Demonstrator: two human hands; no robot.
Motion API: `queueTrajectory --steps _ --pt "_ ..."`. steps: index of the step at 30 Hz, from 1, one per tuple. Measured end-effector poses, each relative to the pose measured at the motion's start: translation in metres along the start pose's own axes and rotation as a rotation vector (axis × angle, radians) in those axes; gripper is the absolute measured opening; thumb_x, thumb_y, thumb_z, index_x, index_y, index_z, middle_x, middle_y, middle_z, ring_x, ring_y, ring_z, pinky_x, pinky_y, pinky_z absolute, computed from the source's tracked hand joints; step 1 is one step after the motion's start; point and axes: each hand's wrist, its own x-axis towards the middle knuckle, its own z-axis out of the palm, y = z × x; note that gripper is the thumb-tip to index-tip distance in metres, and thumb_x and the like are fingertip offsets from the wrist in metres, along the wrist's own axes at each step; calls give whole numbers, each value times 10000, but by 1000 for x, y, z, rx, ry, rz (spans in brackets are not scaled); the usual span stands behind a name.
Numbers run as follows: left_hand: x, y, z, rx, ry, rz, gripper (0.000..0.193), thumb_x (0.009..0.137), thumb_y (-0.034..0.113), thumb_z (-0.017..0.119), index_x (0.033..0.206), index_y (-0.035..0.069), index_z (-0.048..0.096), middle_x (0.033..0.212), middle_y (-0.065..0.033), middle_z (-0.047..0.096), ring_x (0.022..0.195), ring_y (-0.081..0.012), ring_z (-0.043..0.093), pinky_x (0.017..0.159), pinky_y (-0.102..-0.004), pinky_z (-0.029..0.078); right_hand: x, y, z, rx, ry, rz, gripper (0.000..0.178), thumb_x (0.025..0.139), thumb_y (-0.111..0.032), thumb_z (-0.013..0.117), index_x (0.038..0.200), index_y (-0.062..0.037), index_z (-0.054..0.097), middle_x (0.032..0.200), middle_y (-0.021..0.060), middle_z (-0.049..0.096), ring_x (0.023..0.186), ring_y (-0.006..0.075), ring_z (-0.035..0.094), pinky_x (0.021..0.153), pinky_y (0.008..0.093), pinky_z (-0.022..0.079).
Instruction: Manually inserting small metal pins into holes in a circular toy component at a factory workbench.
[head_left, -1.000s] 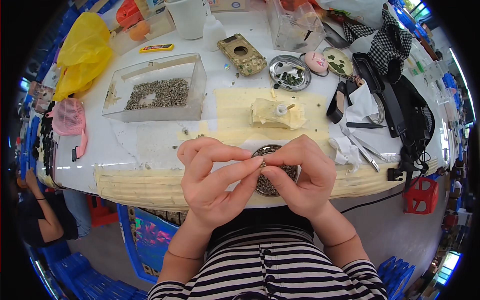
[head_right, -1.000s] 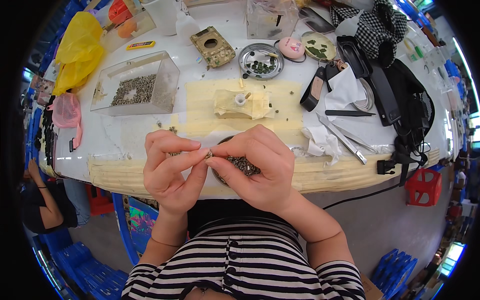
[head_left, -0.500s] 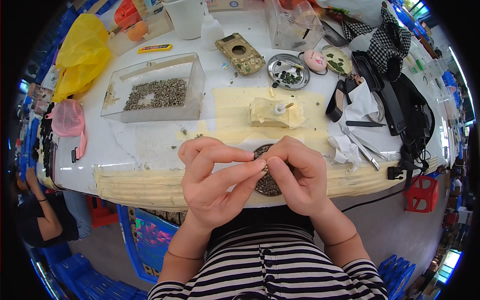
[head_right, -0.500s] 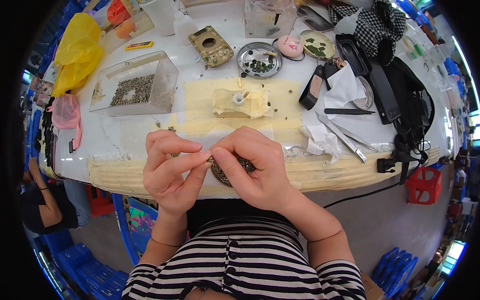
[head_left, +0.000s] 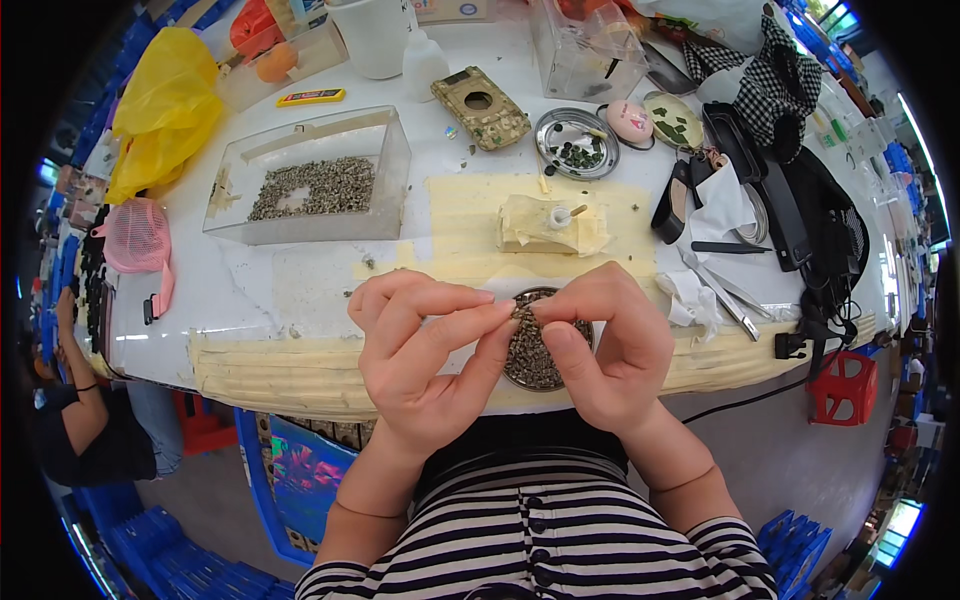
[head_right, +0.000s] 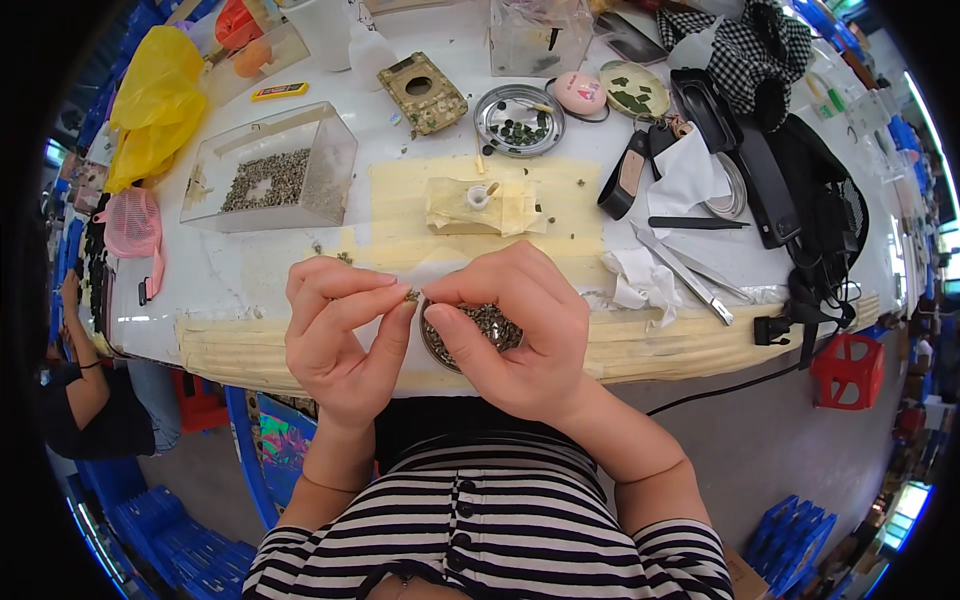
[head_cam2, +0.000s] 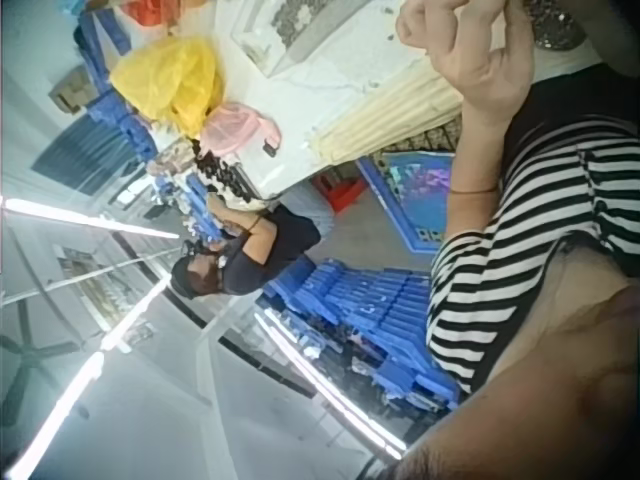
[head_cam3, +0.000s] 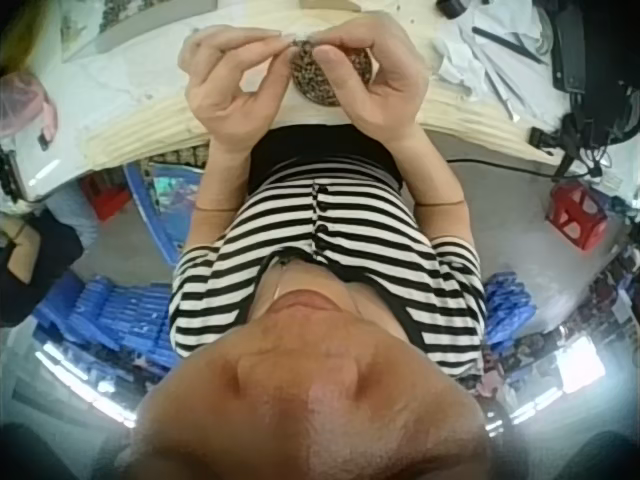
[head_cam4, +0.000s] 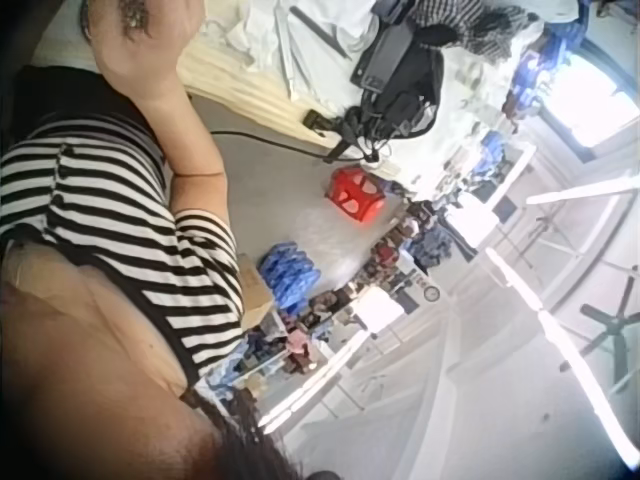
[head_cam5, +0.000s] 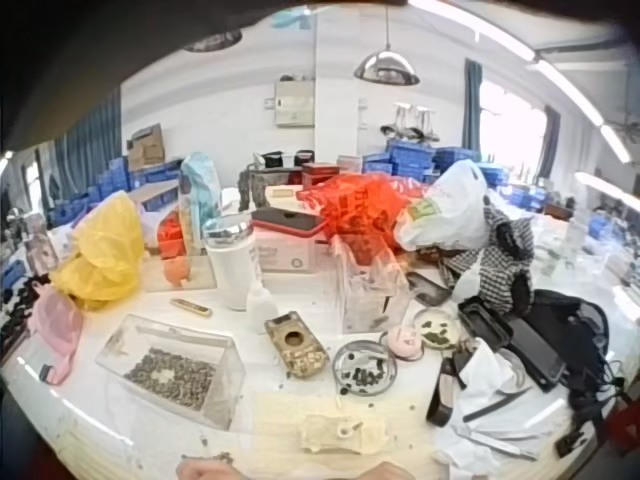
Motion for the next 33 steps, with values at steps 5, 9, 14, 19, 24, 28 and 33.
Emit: queueTrajectory --steps 5,9,14,19,24,28,33 --pt "0 0 0 1 4 -6 282 682 18 828 933 135 772 929 21 682 873 -200 561 852 -340 360 1 -2 -1 -107 -12 -83 150 751 -24 789 897 -41 758 806 67 682 714 204 617 635 297 476" --pt "-1 0 -1 -20 8 -22 284 682 27 834 936 141 776 932 21 683 866 -200 555 845 -341 365 1 0 0 -90 -17 -37 115 766 -31 784 876 -35 748 793 73 676 707 205 610 632 299 472" --pt "1 0 -1 -28 -8 9 280 683 53 839 938 152 782 937 24 685 862 -199 539 841 -339 366 0 2 1 -50 -27 9 85 782 -38 779 852 -28 733 781 75 666 699 208 601 628 300 466" --pt "0 1 -1 -14 -16 14 277 685 62 838 940 154 783 940 25 687 872 -199 529 846 -337 363 0 2 2 -83 19 -3 102 763 -34 790 848 -33 734 778 68 655 699 207 595 629 304 464" --pt "-1 1 0 -13 -8 4 282 679 63 839 940 156 786 941 26 687 864 -198 528 849 -340 358 1 -1 3 -117 34 -54 123 737 -28 800 837 -35 729 765 69 652 692 212 593 626 308 458" --pt "0 2 -2 -8 -22 24 299 665 73 842 946 158 789 943 26 686 856 -197 526 848 -340 355 3 1 2 -92 -28 -60 111 749 -37 791 839 -32 727 756 71 654 686 218 591 624 309 453" --pt "-1 1 -1 -13 -26 41 315 655 86 842 955 166 793 946 27 685 859 -197 525 843 -340 347 3 2 1 -61 -77 -57 74 790 -47 762 848 -23 724 765 77 658 684 222 588 626 308 453"
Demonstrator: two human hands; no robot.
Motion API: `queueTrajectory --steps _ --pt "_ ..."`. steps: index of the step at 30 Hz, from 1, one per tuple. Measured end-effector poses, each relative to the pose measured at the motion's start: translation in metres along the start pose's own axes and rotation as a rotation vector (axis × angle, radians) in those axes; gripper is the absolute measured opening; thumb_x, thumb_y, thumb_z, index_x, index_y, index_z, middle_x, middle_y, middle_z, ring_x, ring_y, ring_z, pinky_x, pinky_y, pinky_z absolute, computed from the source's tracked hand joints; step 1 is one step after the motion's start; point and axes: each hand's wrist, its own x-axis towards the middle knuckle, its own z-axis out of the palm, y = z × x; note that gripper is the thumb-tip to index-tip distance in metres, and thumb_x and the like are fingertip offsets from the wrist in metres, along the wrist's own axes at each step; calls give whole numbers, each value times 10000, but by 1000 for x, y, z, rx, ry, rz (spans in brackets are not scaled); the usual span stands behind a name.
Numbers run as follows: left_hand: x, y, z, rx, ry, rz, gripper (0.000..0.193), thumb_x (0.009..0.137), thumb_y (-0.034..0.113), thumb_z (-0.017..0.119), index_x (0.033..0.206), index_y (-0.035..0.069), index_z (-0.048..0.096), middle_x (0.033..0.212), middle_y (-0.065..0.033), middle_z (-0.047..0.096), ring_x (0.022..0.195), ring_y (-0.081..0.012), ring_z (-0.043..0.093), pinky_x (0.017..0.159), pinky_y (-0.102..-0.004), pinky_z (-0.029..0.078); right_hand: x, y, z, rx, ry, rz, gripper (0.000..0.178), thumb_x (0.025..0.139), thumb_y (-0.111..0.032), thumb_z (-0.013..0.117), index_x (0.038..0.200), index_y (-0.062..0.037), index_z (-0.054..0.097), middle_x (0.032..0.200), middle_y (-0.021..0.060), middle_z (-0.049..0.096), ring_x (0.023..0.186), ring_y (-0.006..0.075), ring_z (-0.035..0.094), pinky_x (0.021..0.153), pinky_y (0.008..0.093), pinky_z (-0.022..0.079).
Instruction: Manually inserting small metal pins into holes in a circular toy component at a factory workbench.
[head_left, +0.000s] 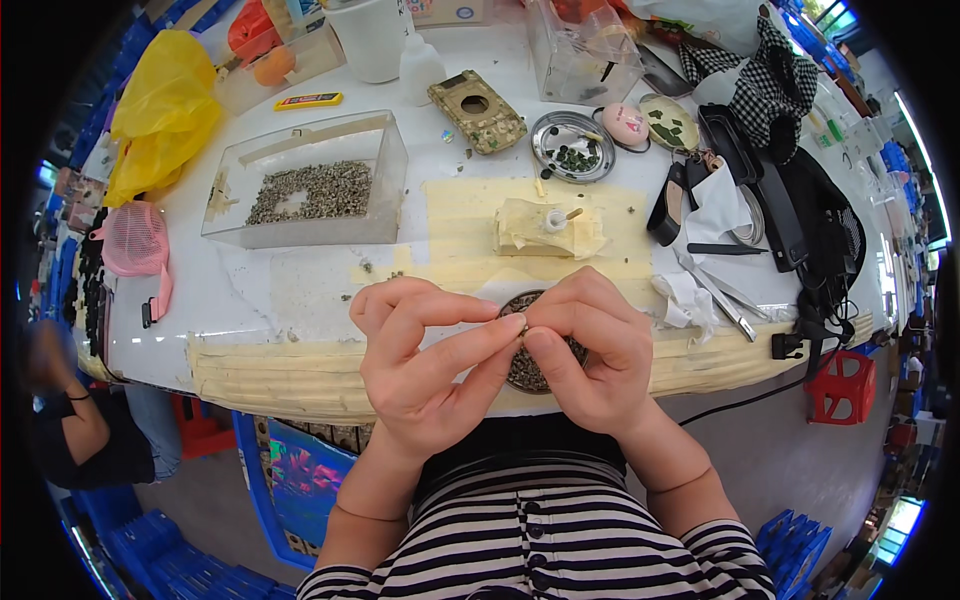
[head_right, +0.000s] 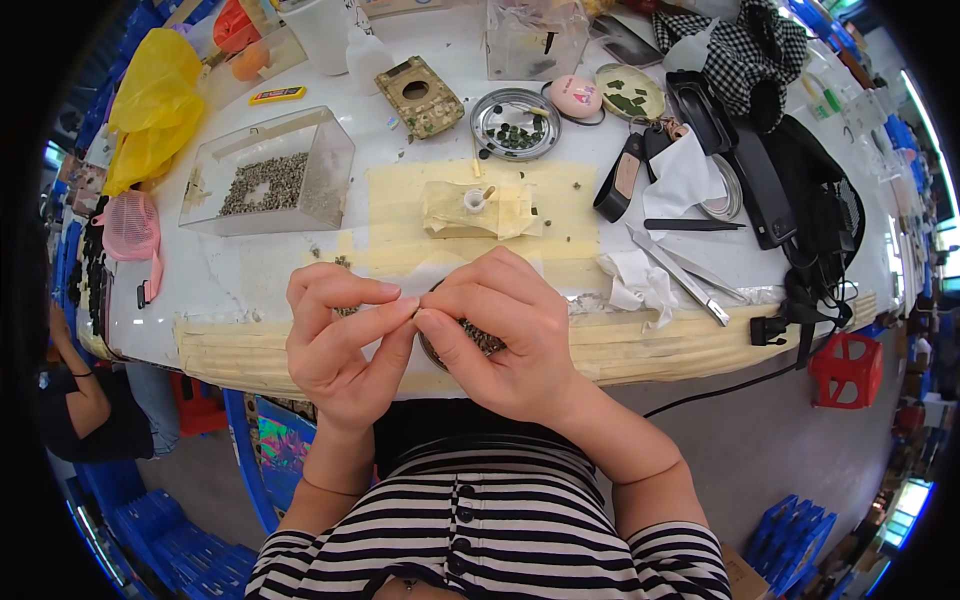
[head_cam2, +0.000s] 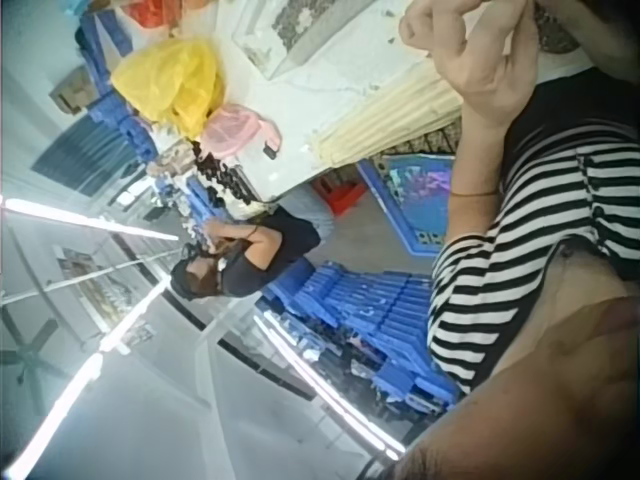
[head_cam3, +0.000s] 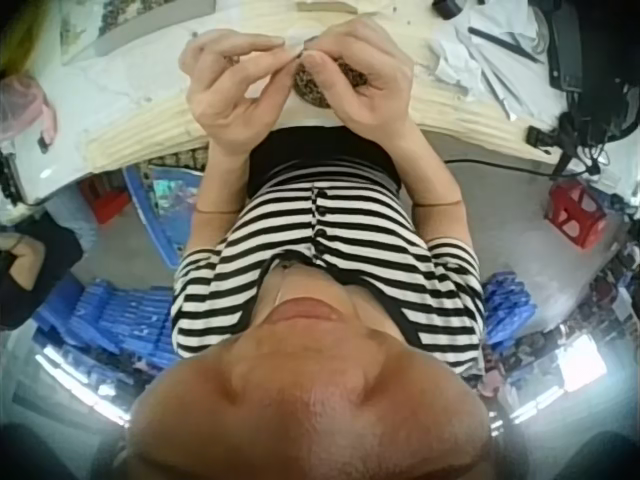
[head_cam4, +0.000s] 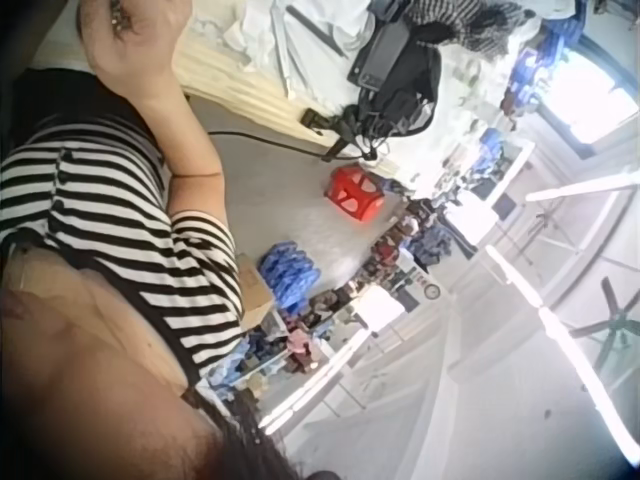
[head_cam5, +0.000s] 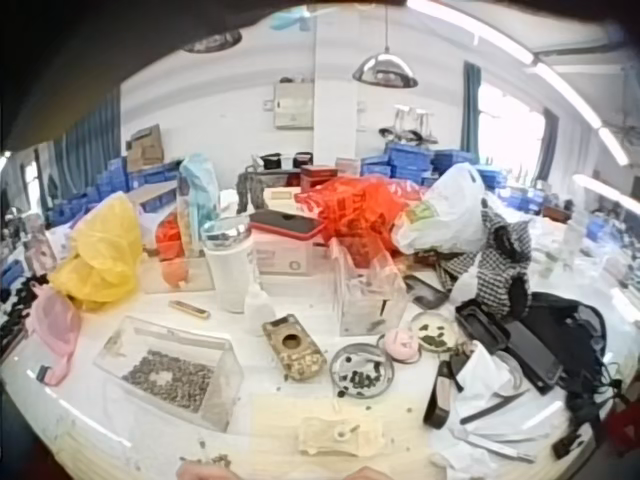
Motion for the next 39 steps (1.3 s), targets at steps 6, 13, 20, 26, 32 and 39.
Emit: queueTrajectory --steps 6,13,20,26,32,39 --pt "0 0 0 -5 -6 7 337 642 90 844 965 176 798 952 26 684 871 -200 522 838 -338 348 -1 0 -1 40 -49 29 74 821 -52 740 879 -10 721 808 97 663 715 233 591 645 317 460" --pt "-1 -1 -2 -63 0 66 363 622 105 842 969 204 805 982 29 680 866 -197 518 820 -341 355 1 2 -6 231 -178 43 97 840 -67 744 908 -4 715 841 95 667 748 228 595 679 325 466" --pt "-1 -1 -4 26 -10 67 362 621 101 840 968 193 800 987 25 684 864 -202 519 811 -343 359 -2 -1 -6 177 -55 126 127 778 -66 810 853 -41 710 835 59 671 743 212 596 657 306 463" --pt "-2 0 0 45 22 -30 325 636 75 843 943 172 794 982 23 691 875 -211 519 820 -340 366 -2 -7 -3 -72 45 -54 193 699 -34 842 853 -61 730 814 50 666 744 206 600 634 305 460" --pt "-1 1 -1 22 10 -5 337 631 78 843 950 174 797 982 23 691 871 -206 517 823 -342 362 -1 -4 -1 -25 59 38 149 744 -51 811 870 -49 731 812 64 662 728 219 595 637 313 460" --pt "-1 -1 -2 9 -26 64 350 619 96 842 956 183 800 979 30 692 855 -194 522 819 -342 342 -1 0 -4 88 -57 51 96 800 -78 775 832 -26 700 811 80 660 723 226 593 648 314 462"
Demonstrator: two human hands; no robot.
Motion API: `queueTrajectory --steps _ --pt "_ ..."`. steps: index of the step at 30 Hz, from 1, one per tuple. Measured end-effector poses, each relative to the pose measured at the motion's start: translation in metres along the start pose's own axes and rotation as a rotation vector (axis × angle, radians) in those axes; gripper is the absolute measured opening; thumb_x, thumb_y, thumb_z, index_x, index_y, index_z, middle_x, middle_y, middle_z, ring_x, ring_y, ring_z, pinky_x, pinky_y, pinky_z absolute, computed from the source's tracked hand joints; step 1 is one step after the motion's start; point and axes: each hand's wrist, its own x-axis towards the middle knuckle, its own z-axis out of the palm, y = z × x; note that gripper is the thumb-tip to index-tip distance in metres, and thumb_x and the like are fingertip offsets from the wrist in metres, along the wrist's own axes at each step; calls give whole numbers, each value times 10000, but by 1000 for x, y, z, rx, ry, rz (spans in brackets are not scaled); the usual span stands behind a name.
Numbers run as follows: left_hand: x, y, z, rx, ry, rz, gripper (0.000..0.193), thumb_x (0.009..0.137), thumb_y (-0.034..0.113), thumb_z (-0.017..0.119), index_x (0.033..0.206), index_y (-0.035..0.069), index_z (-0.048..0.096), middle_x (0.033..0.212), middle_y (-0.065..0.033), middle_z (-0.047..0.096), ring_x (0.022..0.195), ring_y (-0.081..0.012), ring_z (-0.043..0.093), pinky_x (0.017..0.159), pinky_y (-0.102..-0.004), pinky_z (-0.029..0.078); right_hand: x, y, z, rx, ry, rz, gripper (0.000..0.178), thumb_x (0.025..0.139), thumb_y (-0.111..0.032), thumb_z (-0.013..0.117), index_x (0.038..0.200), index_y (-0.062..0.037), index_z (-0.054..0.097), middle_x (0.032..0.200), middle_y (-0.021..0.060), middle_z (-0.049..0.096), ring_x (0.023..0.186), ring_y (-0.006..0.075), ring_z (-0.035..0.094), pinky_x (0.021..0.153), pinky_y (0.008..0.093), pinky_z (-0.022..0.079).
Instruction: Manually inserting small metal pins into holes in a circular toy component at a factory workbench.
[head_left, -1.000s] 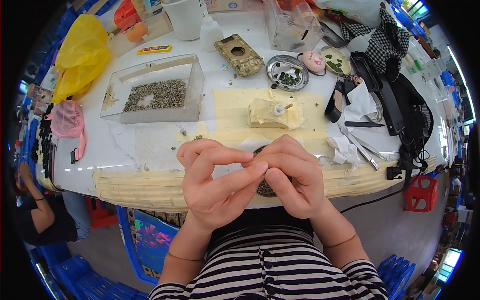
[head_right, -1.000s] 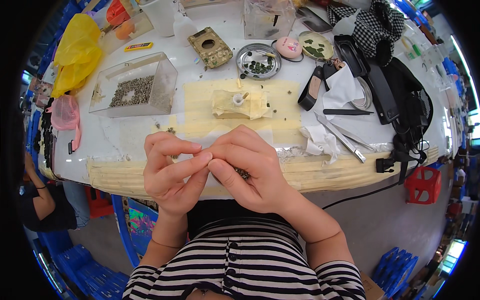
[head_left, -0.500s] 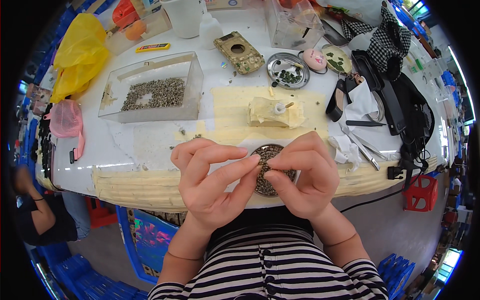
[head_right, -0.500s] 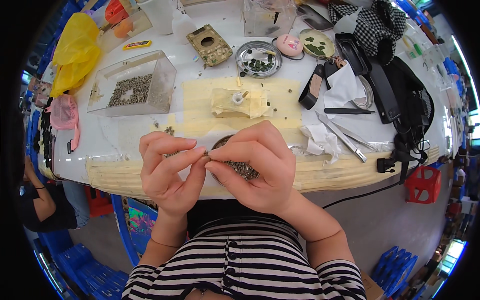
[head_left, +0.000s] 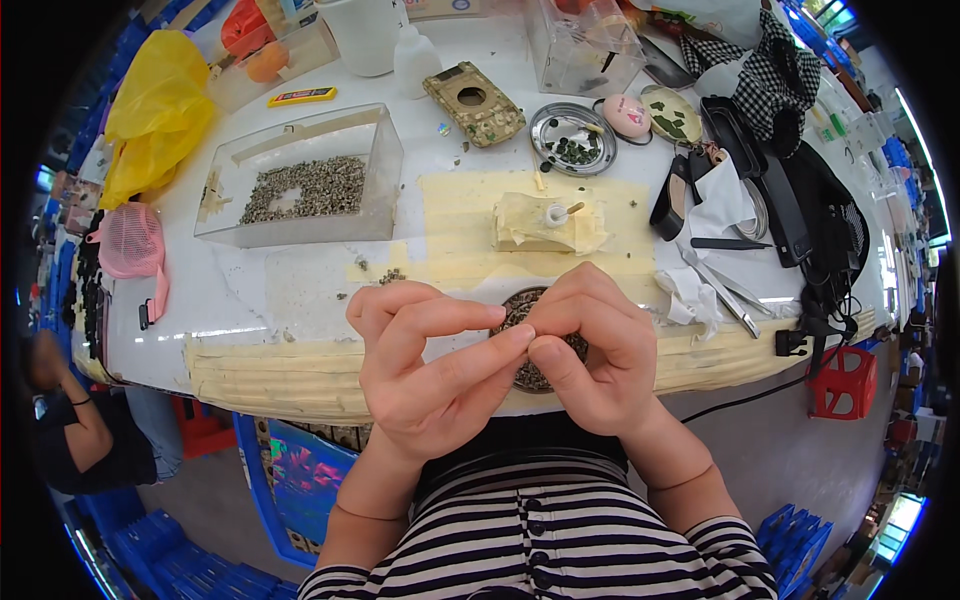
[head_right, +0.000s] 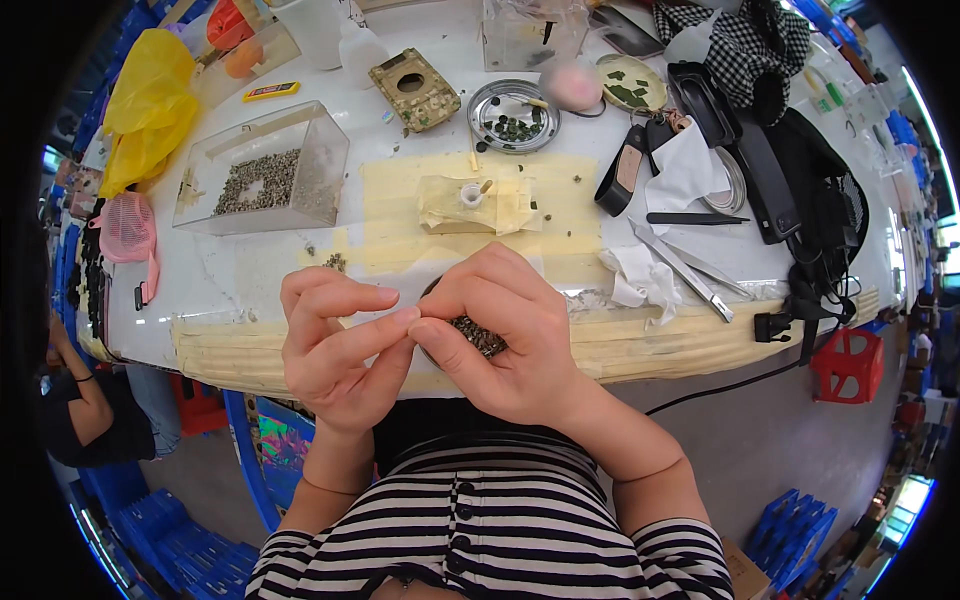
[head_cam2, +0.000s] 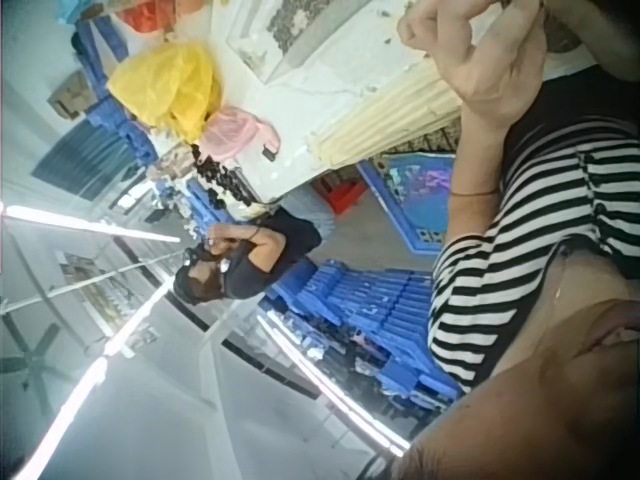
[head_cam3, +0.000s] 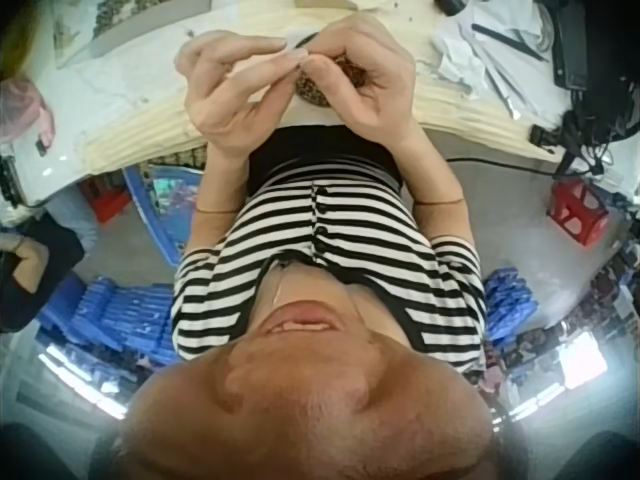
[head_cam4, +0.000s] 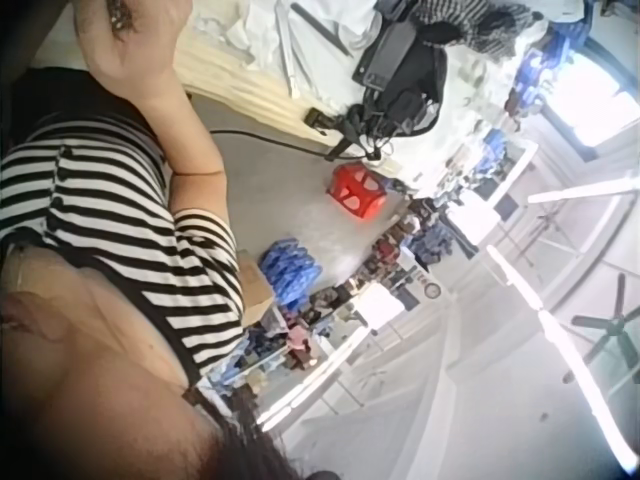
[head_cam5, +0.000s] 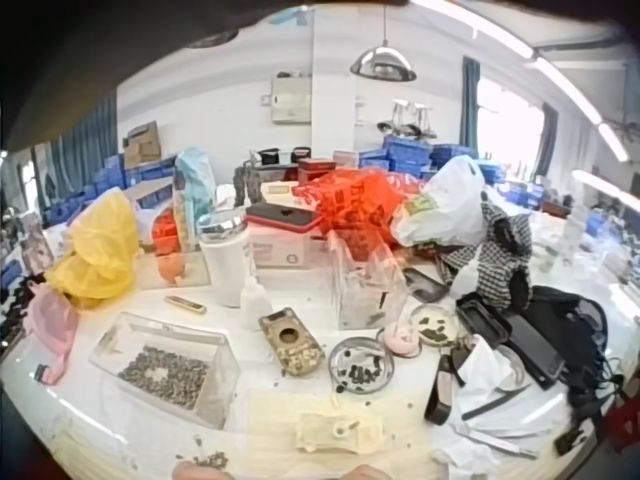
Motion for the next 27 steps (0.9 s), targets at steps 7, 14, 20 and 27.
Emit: queueTrajectory --steps 7,14,20,27 --pt "1 3 2 31 6 -49 324 630 79 842 937 168 791 957 37 697 854 -191 532 825 -343 349 -1 -2 4 21 147 -16 133 761 -57 809 834 -39 699 806 68 646 746 215 595 655 296 470" --pt "0 2 1 -2 26 -58 330 634 75 842 948 164 793 960 27 692 861 -200 523 815 -336 362 0 0 3 -14 122 -13 121 771 -46 799 837 -38 698 820 67 652 757 209 598 669 294 473" --pt "0 1 0 -19 12 -44 348 634 69 839 964 168 796 969 24 685 868 -211 509 808 -336 378 2 0 1 30 16 7 85 805 -47 764 843 -21 692 826 78 660 754 215 596 674 306 467" --pt "0 -2 1 -65 3 -14 366 629 73 847 977 174 798 975 13 683 877 -218 503 784 -332 396 1 2 1 97 -30 31 76 824 -49 754 856 -17 693 834 85 663 755 222 595 680 306 467"
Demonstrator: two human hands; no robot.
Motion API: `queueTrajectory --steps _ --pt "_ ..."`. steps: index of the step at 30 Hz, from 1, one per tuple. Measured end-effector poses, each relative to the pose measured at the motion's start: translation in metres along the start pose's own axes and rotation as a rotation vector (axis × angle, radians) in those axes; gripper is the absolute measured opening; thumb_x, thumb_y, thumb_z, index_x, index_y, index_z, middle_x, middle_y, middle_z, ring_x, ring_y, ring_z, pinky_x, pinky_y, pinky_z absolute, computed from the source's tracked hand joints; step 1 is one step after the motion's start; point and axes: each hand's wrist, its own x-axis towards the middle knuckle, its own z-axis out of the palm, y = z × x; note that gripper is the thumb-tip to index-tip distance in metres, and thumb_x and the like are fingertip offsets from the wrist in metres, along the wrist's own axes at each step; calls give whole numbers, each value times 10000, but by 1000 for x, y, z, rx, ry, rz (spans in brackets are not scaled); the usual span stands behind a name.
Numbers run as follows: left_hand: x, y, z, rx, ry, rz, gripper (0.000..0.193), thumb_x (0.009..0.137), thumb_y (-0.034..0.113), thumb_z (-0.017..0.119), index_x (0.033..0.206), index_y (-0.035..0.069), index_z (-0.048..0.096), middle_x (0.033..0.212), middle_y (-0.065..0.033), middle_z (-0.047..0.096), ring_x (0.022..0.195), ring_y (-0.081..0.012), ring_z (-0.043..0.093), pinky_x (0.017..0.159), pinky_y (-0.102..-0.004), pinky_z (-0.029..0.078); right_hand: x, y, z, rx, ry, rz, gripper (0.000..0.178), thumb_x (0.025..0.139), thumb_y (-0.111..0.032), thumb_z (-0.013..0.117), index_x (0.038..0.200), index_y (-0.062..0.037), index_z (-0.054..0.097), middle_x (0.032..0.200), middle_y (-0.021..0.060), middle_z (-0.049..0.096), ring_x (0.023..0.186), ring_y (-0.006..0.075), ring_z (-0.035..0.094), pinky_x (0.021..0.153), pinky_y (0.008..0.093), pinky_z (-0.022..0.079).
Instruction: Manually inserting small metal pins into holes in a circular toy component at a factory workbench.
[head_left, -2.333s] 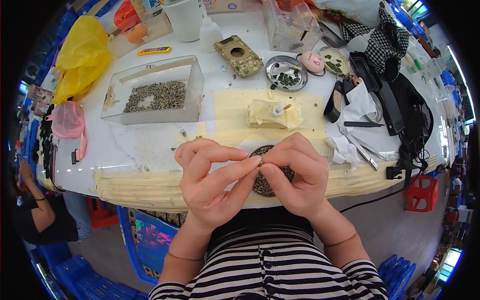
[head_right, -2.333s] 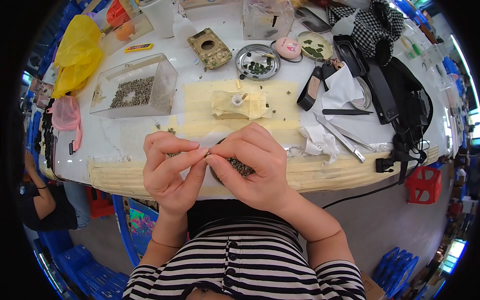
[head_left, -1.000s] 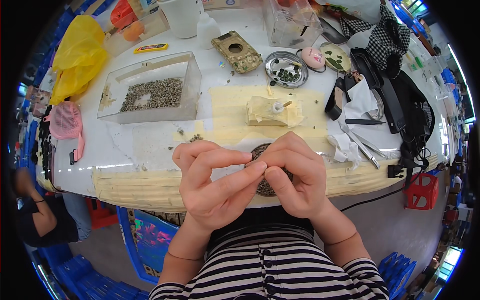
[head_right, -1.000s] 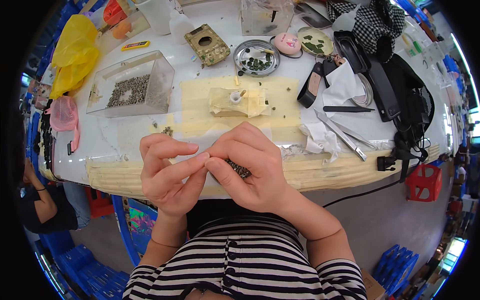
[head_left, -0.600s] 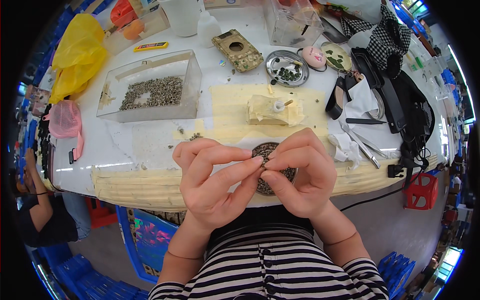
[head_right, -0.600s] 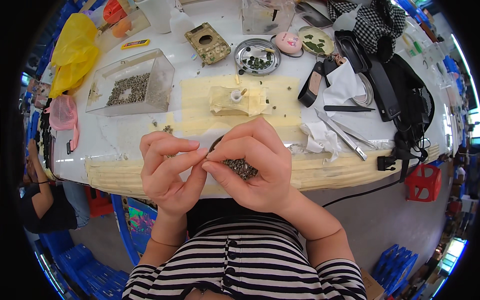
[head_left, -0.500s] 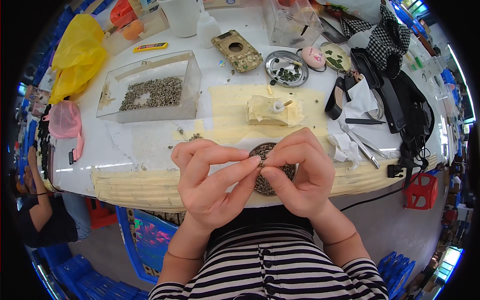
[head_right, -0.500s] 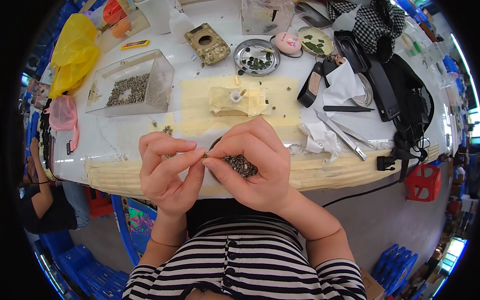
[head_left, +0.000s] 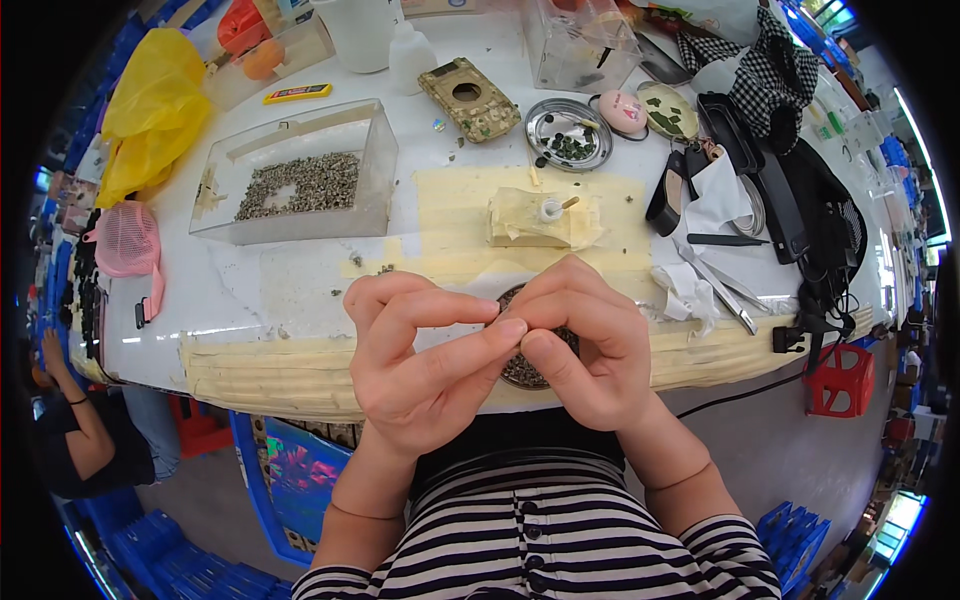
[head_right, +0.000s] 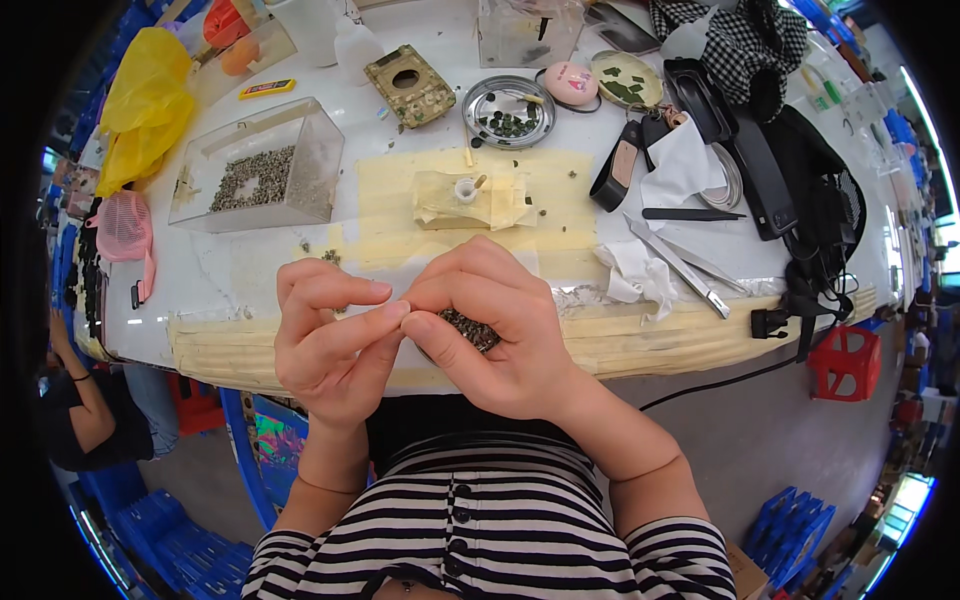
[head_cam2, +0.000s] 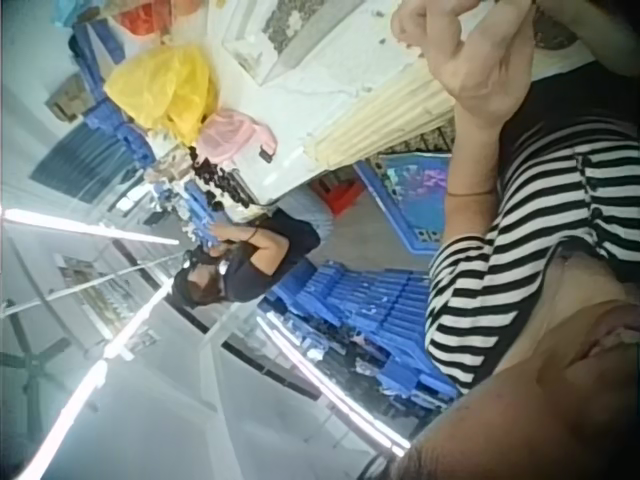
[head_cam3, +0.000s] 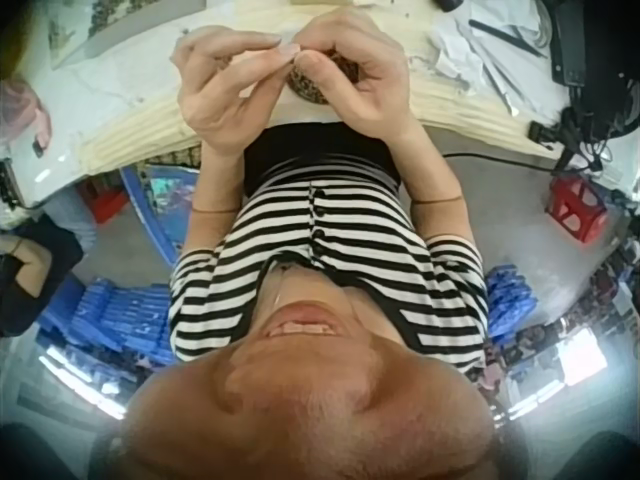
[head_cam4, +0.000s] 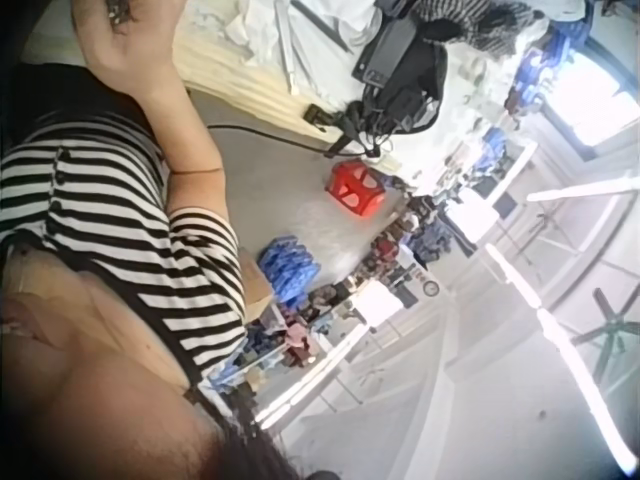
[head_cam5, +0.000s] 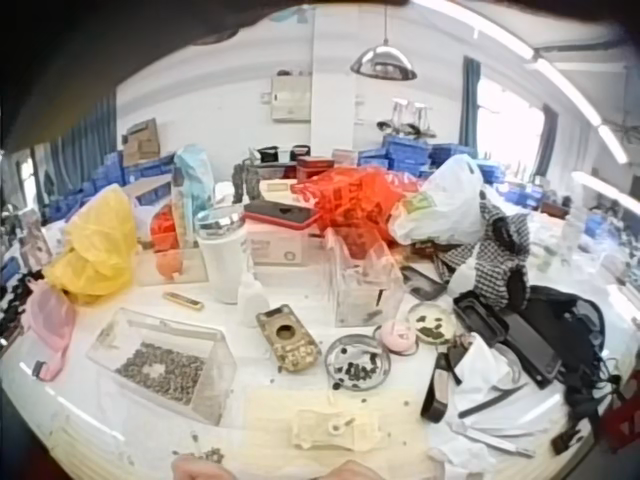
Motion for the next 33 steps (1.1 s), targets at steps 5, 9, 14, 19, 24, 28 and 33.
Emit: queueTrajectory --steps 5,9,14,19,24,28,33 --pt "1 2 -2 0 6 -5 359 633 75 847 975 174 797 970 15 684 865 -219 504 786 -332 394 0 -1 -3 34 7 11 94 814 -60 770 868 -22 704 838 79 664 746 218 593 670 304 466" --pt "1 4 -1 56 10 -42 345 634 62 843 960 164 794 962 18 686 862 -217 510 797 -335 392 -1 0 1 -71 111 -36 159 750 -47 816 869 -34 711 826 61 660 736 212 598 650 298 467" --pt "1 2 2 85 36 -83 329 644 53 838 953 156 790 963 15 689 866 -214 517 804 -337 393 0 -5 3 -322 190 -205 229 678 -16 844 875 -61 735 811 39 659 738 205 608 630 294 469" --pt "0 2 0 88 43 -57 329 647 63 842 958 159 793 970 17 686 868 -215 509 806 -336 391 0 -3 3 -279 171 -134 213 692 -21 835 883 -58 747 803 41 664 724 200 609 617 297 468" --pt "-1 2 0 64 24 -49 346 636 67 837 966 166 801 974 19 681 871 -214 500 802 -334 385 -2 -2 2 -98 96 -3 121 772 -25 789 882 -31 738 793 60 662 719 199 608 628 292 467" --pt "0 2 0 49 2 -30 366 624 70 833 976 167 804 977 18 680 872 -214 499 805 -338 379 -2 0 1 77 17 104 75 825 -28 750 894 -18 725 800 73 657 714 194 599 643 288 467" --pt "0 3 0 60 12 -39 345 633 68 836 963 159 799 965 17 685 864 -211 513 811 -337 374 -2 1 -2 58 41 91 94 811 -35 773 878 -20 709 802 74 649 716 189 592 647 291 470"
